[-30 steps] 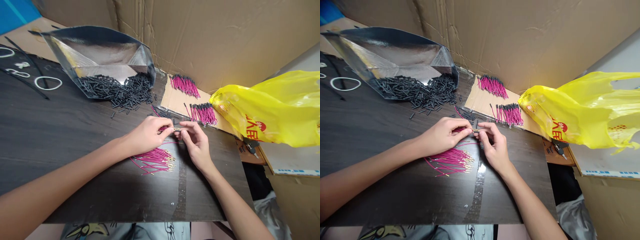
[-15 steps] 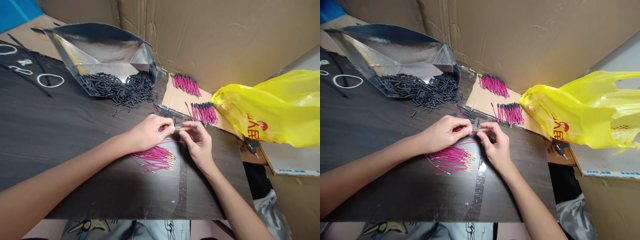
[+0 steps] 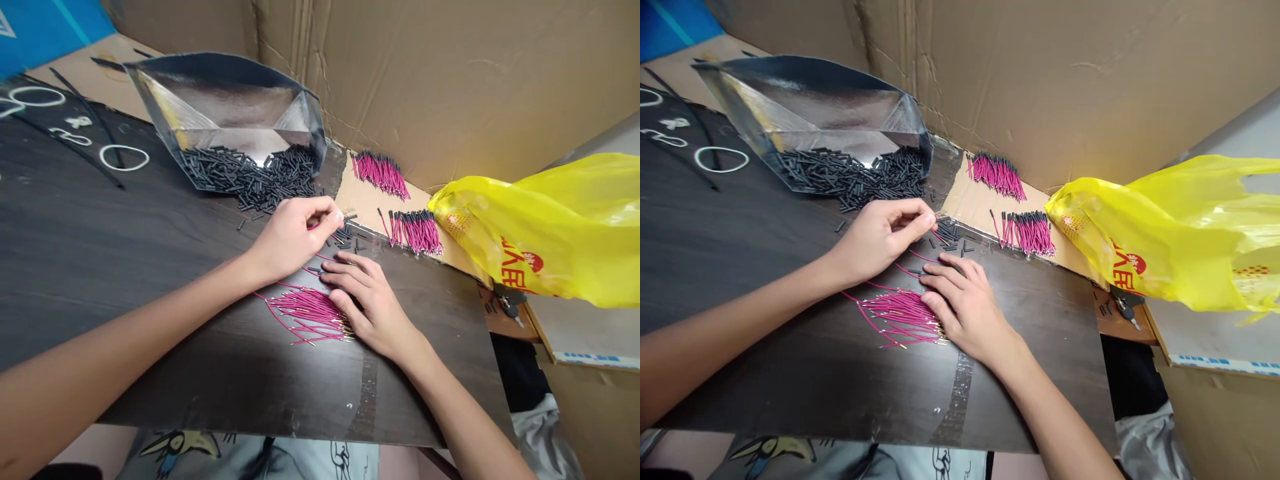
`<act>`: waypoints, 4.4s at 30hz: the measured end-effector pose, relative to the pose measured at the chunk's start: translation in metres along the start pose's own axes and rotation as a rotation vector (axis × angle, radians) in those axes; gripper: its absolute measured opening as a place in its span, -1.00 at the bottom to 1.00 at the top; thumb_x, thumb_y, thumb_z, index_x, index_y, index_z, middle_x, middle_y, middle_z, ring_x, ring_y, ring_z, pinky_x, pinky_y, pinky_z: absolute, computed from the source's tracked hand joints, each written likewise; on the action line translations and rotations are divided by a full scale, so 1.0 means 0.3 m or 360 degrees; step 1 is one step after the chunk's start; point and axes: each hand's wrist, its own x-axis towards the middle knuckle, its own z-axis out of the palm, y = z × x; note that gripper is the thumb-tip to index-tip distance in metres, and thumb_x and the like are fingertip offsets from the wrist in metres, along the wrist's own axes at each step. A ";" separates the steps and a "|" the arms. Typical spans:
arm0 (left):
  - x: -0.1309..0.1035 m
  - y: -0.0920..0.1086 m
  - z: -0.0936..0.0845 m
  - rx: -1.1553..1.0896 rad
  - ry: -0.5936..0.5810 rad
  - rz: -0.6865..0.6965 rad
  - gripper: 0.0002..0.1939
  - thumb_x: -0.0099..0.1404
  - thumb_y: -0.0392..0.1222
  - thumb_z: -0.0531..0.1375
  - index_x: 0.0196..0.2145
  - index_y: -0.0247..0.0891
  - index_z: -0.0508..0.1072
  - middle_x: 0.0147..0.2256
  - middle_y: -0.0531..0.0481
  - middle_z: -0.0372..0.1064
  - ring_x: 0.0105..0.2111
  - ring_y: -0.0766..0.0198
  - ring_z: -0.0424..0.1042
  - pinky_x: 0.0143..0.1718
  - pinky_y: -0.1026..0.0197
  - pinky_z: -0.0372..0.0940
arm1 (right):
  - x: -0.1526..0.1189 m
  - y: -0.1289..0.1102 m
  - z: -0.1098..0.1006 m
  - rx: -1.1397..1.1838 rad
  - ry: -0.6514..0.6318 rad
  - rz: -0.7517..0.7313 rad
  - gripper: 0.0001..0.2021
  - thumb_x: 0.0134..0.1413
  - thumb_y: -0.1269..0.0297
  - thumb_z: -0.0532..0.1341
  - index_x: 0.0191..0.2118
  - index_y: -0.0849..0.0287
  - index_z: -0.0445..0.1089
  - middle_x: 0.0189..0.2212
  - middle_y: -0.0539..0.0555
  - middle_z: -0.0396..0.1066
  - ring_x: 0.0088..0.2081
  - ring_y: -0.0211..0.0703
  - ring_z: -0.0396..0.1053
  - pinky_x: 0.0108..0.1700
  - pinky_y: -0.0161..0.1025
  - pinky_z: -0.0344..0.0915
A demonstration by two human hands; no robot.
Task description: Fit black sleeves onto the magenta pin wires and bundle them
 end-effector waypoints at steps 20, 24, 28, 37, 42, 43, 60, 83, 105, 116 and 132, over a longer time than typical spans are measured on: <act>-0.002 -0.047 0.015 0.0292 -0.0233 0.0096 -0.71 0.39 -0.14 0.10 -0.41 -0.31 0.49 -0.53 0.10 0.34 -0.51 0.39 0.21 -0.42 0.27 0.05 | -0.013 0.004 -0.009 0.0005 0.0267 0.0088 -0.77 0.43 0.37 0.11 0.08 0.17 0.43 0.00 0.10 0.46 0.08 -0.06 0.30 0.20 0.01 0.28; 0.001 -0.052 0.016 0.0316 -0.0234 0.0091 -0.71 0.38 -0.12 0.11 -0.42 -0.31 0.50 -0.54 0.11 0.32 -0.52 0.40 0.19 -0.42 0.27 0.06 | -0.012 0.013 -0.004 -0.0105 0.0143 0.0068 -0.77 0.41 0.33 0.15 0.08 0.16 0.45 0.12 0.10 0.40 0.20 -0.03 0.21 0.28 0.05 0.19; 0.000 -0.050 0.017 0.0324 -0.0225 0.0109 -0.71 0.37 -0.13 0.11 -0.42 -0.31 0.50 -0.56 0.11 0.30 -0.53 0.40 0.17 -0.42 0.27 0.06 | -0.012 0.005 -0.007 -0.0114 0.0113 0.0025 -0.77 0.42 0.32 0.14 0.06 0.17 0.47 0.14 0.10 0.39 0.25 -0.04 0.17 0.33 0.03 0.14; -0.003 -0.038 0.019 0.0351 -0.0218 0.0140 -0.71 0.37 -0.18 0.11 -0.47 -0.32 0.47 -0.59 0.12 0.24 -0.55 0.41 0.12 -0.42 0.26 0.02 | -0.015 0.007 -0.009 -0.0196 0.0050 0.0009 -0.77 0.44 0.29 0.12 0.06 0.17 0.46 0.07 0.10 0.44 0.19 -0.01 0.22 0.27 0.06 0.20; -0.006 -0.037 0.023 0.0363 -0.0230 0.0154 -0.72 0.36 -0.21 0.11 -0.48 -0.32 0.46 -0.59 0.12 0.23 -0.56 0.42 0.12 -0.43 0.26 0.02 | -0.018 0.000 -0.014 -0.0208 0.0033 -0.0023 -0.76 0.44 0.29 0.12 0.06 0.16 0.47 0.09 0.09 0.43 0.19 -0.02 0.22 0.27 0.04 0.19; -0.006 -0.037 0.024 0.0373 -0.0232 0.0152 -0.72 0.36 -0.21 0.11 -0.48 -0.32 0.47 -0.59 0.12 0.24 -0.56 0.41 0.12 -0.43 0.26 0.02 | -0.018 -0.001 -0.015 -0.0212 0.0012 -0.0031 -0.77 0.44 0.28 0.13 0.05 0.16 0.48 0.09 0.08 0.43 0.19 -0.02 0.22 0.27 0.03 0.19; 0.000 -0.036 0.017 0.0395 -0.0362 0.0150 -0.72 0.34 -0.19 0.12 -0.50 -0.32 0.44 -0.56 0.09 0.31 -0.53 0.39 0.18 -0.42 0.26 0.04 | -0.021 0.046 -0.026 -0.0293 0.0188 0.0136 -0.77 0.40 0.39 0.10 0.07 0.15 0.41 0.04 0.14 0.45 0.07 0.05 0.28 0.14 0.10 0.28; -0.010 -0.044 0.042 0.0430 -0.0475 0.0205 -0.72 0.35 -0.19 0.11 -0.50 -0.29 0.42 -0.58 0.07 0.31 -0.56 0.39 0.18 -0.42 0.25 0.07 | -0.002 0.096 -0.002 -0.0535 0.0288 0.0274 -0.84 0.41 0.38 -0.01 -0.22 0.11 0.26 -0.24 0.17 0.33 -0.18 0.05 0.20 -0.11 0.02 0.23; -0.005 -0.039 0.022 0.0392 -0.0439 0.0148 -0.72 0.35 -0.17 0.13 -0.49 -0.30 0.46 -0.58 0.09 0.30 -0.56 0.39 0.17 -0.44 0.25 0.03 | -0.032 0.072 -0.101 -0.0281 -0.0028 0.0091 -0.90 0.39 0.39 0.15 -0.13 0.10 0.42 -0.11 0.09 0.43 -0.05 -0.01 0.32 0.03 -0.03 0.32; -0.009 -0.049 0.027 0.0371 -0.0529 0.0236 -0.73 0.35 -0.20 0.12 -0.50 -0.29 0.42 -0.60 0.11 0.23 -0.56 0.40 0.12 -0.43 0.26 0.02 | -0.023 0.060 -0.060 -0.0373 0.0186 0.0214 -0.87 0.41 0.42 -0.03 -0.21 0.12 0.20 -0.16 0.16 0.33 -0.10 0.02 0.27 -0.05 -0.01 0.26; -0.016 -0.038 0.033 0.0363 -0.0670 0.0271 -0.76 0.33 -0.23 0.13 -0.48 -0.31 0.44 -0.58 0.10 0.27 -0.54 0.41 0.17 -0.43 0.27 0.00 | -0.027 0.074 -0.046 -0.0369 0.0416 0.0275 -0.87 0.41 0.37 0.01 -0.24 0.14 0.20 -0.29 0.11 0.31 -0.22 -0.06 0.27 -0.15 -0.09 0.22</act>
